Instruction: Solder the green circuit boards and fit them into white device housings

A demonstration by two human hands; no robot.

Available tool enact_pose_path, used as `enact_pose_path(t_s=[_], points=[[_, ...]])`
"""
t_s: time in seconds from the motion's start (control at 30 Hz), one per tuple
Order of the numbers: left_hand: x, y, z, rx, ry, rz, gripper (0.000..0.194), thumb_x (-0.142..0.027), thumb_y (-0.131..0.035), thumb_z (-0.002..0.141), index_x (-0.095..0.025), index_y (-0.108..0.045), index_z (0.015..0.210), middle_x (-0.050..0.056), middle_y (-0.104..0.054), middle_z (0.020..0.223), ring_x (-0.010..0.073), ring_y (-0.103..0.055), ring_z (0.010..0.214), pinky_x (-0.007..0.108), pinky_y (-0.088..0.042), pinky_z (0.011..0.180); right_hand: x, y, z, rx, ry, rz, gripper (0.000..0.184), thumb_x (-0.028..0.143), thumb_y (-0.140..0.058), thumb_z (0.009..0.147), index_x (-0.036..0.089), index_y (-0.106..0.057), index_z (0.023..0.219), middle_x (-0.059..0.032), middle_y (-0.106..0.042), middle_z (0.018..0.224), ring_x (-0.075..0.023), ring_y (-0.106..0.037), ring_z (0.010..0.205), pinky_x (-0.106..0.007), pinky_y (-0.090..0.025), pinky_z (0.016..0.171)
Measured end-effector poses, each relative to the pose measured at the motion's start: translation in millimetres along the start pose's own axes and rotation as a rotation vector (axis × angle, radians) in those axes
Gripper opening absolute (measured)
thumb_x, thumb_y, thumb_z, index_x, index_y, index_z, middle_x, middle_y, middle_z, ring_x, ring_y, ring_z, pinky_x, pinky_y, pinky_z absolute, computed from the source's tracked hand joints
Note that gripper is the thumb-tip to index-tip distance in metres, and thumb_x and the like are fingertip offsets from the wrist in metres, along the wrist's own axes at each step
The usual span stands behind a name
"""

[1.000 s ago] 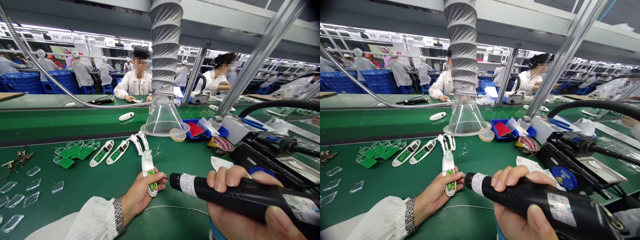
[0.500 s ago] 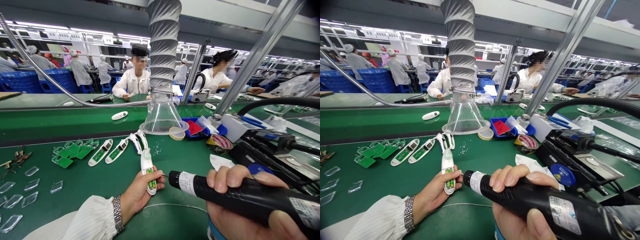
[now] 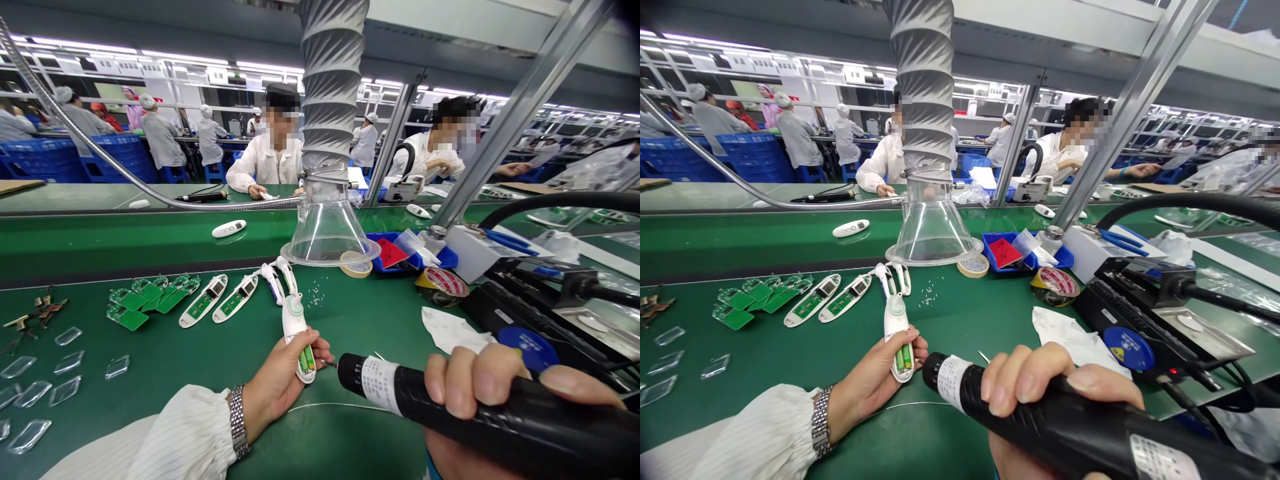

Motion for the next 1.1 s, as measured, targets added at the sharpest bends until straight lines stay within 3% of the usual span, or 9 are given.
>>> enact_pose_path(t_s=[0.1,0.3,0.53,0.77,1.1], points=[[-2,-0.4,0,0.017,-0.042,0.011,0.008,-0.016,-0.060,0.076,-0.015,-0.053,0.073,-0.002,-0.053,0.055,0.0092,-0.050,0.052,0.023,-0.048,0.059,-8,6,-3,-0.103,-0.088,0.375,0.023,0.051,-0.042,0.079,0.037,-0.048,0.097,0.0008,-0.027,0.065,-0.0148,-0.030,0.045,-0.032,-0.033,0.036],[-1,-1.1,0,0.040,-0.038,0.016,0.013,-0.018,-0.064,0.070,-0.016,-0.051,0.071,-0.004,-0.050,0.053,0.0086,-0.045,0.050,0.022,-0.044,0.056,-9,-18,-1,0.149,-0.173,0.411,0.021,0.051,-0.044,0.082,0.039,-0.046,0.099,0.0000,-0.035,0.068,-0.0173,-0.044,0.053,-0.035,-0.044,0.048],[-2,-1.2,0,0.029,-0.039,0.007,0.017,-0.021,-0.067,0.067,-0.016,-0.051,0.069,-0.004,-0.049,0.050,0.0078,-0.044,0.048,0.020,-0.040,0.051,-5,-31,0,0.119,-0.161,0.575,0.021,0.041,-0.054,0.080,0.030,-0.048,0.097,0.0004,-0.045,0.069,-0.0148,-0.049,0.056,-0.032,-0.045,0.051],[-1,0.9,-1,-0.005,-0.053,-0.011,0.019,-0.021,-0.066,0.067,-0.016,-0.048,0.064,-0.005,-0.047,0.048,0.0071,-0.041,0.045,0.020,-0.038,0.049,1,-35,-6,0.143,-0.121,0.545,0.025,0.044,-0.058,0.078,0.028,-0.050,0.095,0.0004,-0.052,0.067,-0.0168,-0.055,0.060,-0.031,-0.045,0.053],[0,1.6,1,-0.022,-0.049,-0.048,0.021,-0.020,-0.067,0.064,-0.016,-0.046,0.062,-0.006,-0.045,0.045,0.0061,-0.039,0.042,0.019,-0.036,0.046,-5,-41,-11,0.135,-0.143,0.399,0.029,0.054,-0.057,0.074,0.032,-0.048,0.091,0.0014,-0.047,0.061,-0.0211,-0.057,0.061,-0.035,-0.045,0.055]])
Point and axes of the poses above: each hand's wrist, its own z-axis towards the middle knuckle, its own y-axis out of the back of the hand, x = y × z, the point moved 9 cm from there along z, towards the middle knuckle
